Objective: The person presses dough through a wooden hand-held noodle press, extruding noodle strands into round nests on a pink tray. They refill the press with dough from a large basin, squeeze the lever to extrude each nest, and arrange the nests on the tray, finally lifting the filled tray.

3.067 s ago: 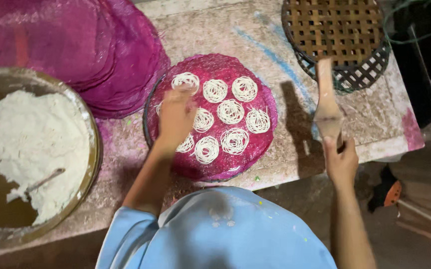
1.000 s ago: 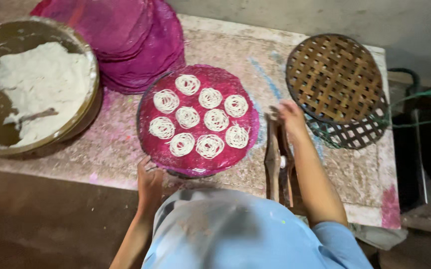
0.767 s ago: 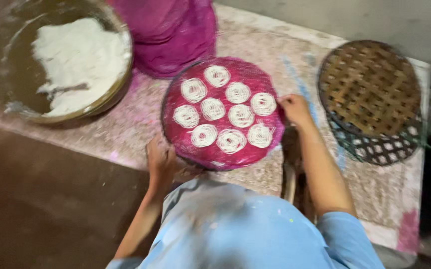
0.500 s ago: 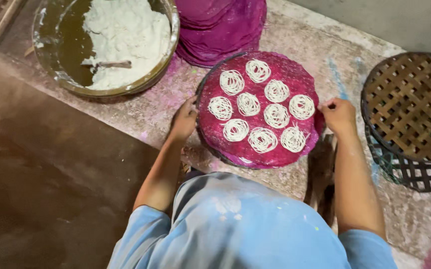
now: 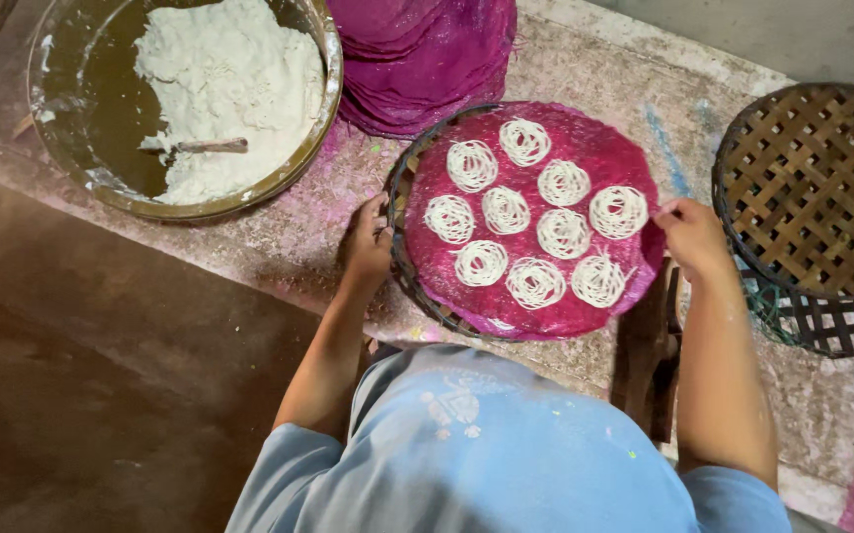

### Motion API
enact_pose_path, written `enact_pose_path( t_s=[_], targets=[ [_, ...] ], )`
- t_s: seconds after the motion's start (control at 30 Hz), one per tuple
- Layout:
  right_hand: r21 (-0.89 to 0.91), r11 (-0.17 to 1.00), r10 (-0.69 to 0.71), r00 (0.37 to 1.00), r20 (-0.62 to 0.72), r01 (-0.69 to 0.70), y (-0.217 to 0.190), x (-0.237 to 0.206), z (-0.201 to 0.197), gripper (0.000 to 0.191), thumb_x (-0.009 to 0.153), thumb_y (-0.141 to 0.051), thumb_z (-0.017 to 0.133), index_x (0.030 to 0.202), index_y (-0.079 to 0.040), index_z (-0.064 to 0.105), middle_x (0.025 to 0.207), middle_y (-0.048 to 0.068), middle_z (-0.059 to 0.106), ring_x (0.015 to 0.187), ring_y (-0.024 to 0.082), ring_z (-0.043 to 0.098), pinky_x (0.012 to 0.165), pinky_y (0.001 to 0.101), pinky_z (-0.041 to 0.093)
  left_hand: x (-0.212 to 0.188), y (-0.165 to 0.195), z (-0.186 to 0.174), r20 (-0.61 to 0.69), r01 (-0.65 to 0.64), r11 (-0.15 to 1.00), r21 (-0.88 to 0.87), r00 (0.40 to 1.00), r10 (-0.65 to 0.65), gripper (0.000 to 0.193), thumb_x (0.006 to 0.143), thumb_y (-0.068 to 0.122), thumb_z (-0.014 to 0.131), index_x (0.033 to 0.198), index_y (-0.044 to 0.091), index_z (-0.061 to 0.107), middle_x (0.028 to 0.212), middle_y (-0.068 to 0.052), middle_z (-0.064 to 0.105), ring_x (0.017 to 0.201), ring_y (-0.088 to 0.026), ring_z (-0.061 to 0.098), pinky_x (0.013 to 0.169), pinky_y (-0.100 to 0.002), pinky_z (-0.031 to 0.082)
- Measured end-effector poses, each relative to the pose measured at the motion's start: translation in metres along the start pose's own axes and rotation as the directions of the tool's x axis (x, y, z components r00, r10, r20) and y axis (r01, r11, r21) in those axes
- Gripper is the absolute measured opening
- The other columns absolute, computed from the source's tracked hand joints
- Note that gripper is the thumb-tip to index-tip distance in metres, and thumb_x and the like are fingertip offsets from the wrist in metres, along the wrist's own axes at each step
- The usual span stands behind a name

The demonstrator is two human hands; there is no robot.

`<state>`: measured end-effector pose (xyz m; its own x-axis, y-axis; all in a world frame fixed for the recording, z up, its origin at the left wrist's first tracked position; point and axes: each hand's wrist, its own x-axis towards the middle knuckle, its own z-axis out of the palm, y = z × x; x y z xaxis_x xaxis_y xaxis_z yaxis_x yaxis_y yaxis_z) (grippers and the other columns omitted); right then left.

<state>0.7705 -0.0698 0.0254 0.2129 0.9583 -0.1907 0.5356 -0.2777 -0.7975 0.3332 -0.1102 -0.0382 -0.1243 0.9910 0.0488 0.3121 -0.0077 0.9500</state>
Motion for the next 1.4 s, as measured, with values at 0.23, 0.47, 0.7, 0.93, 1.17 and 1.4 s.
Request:
enact_pose_path(
  t_s=[0.23,0.47,0.7,0.93,1.17,1.4],
  targets=[
    [0.224,0.942,0.255,0.967,0.014,-0.251,0.013,-0.002,-0.003,0.005,0.102,-0.015,0.06,0.097,-0.017,0.06,0.07,-0.004,0.045,0.058,0.01,0.036,0.051,0.0331,0.025,0.028,0.023,0.02,0.073,-0.165,0.755,0.635,0.985,0.154,0.051,0.085,0.0,0.06,0.131,0.023,0.067,0.145,-0.01,0.056,0.131,-0.028,0.051,0.112,-0.047,0.035],
    [0.369,0.923,0.082,0.993,0.086,-0.108,0.021,-0.001,-0.001,0.007,0.099,-0.011,0.061,0.095,-0.016,0.062,0.079,-0.009,0.054,0.068,0.003,0.046,0.058,0.0245,0.035,0.059,0.018,0.048,0.094,-0.162,0.758,0.632,0.987,0.133,0.028,0.086,0.012,0.065,0.112,0.004,0.066,0.123,-0.02,0.056,0.117,-0.04,0.056,0.099,-0.052,0.044],
    [0.262,0.938,0.215,0.974,0.067,-0.226,0.005,-0.01,0.0,0.007,0.101,-0.016,0.061,0.094,-0.015,0.06,0.075,-0.002,0.048,0.065,0.013,0.037,0.056,0.0326,0.026,0.082,0.032,0.043,0.126,-0.028,0.904,0.426,0.992,-0.029,0.03,0.091,0.02,0.064,0.115,0.003,0.061,0.108,-0.023,0.069,0.101,-0.042,0.068,0.087,-0.049,0.054],
    [0.262,0.965,-0.018,1.0,0.02,0.012,0.009,-0.01,0.004,0.007,0.1,-0.01,0.062,0.093,-0.01,0.06,0.085,-0.003,0.056,0.082,0.01,0.049,0.074,0.0262,0.041,0.091,0.051,0.046,0.155,-0.129,0.762,0.635,0.987,0.038,0.026,0.093,0.022,0.066,0.113,0.006,0.063,0.119,-0.023,0.064,0.105,-0.043,0.067,0.088,-0.052,0.054],
    [0.231,0.972,0.048,0.999,0.011,-0.049,-0.001,-0.017,0.004,0.007,0.1,-0.011,0.061,0.093,-0.009,0.06,0.085,-0.003,0.056,0.081,0.01,0.049,0.074,0.0267,0.041,0.106,0.063,0.056,0.185,-0.162,0.759,0.63,0.981,0.056,0.03,0.092,0.022,0.067,0.116,0.003,0.064,0.117,-0.027,0.064,0.102,-0.045,0.066,0.088,-0.053,0.053],
    [0.251,0.968,0.02,1.0,0.019,-0.024,0.004,-0.015,0.005,0.006,0.099,-0.01,0.061,0.093,-0.009,0.06,0.084,-0.004,0.056,0.08,0.01,0.049,0.072,0.0268,0.041,0.121,0.065,0.054,0.256,-0.158,0.742,0.652,0.967,-0.019,0.029,0.093,0.029,0.068,0.106,0.003,0.068,0.102,-0.026,0.07,0.099,-0.044,0.068,0.087,-0.053,0.053]
  ],
)
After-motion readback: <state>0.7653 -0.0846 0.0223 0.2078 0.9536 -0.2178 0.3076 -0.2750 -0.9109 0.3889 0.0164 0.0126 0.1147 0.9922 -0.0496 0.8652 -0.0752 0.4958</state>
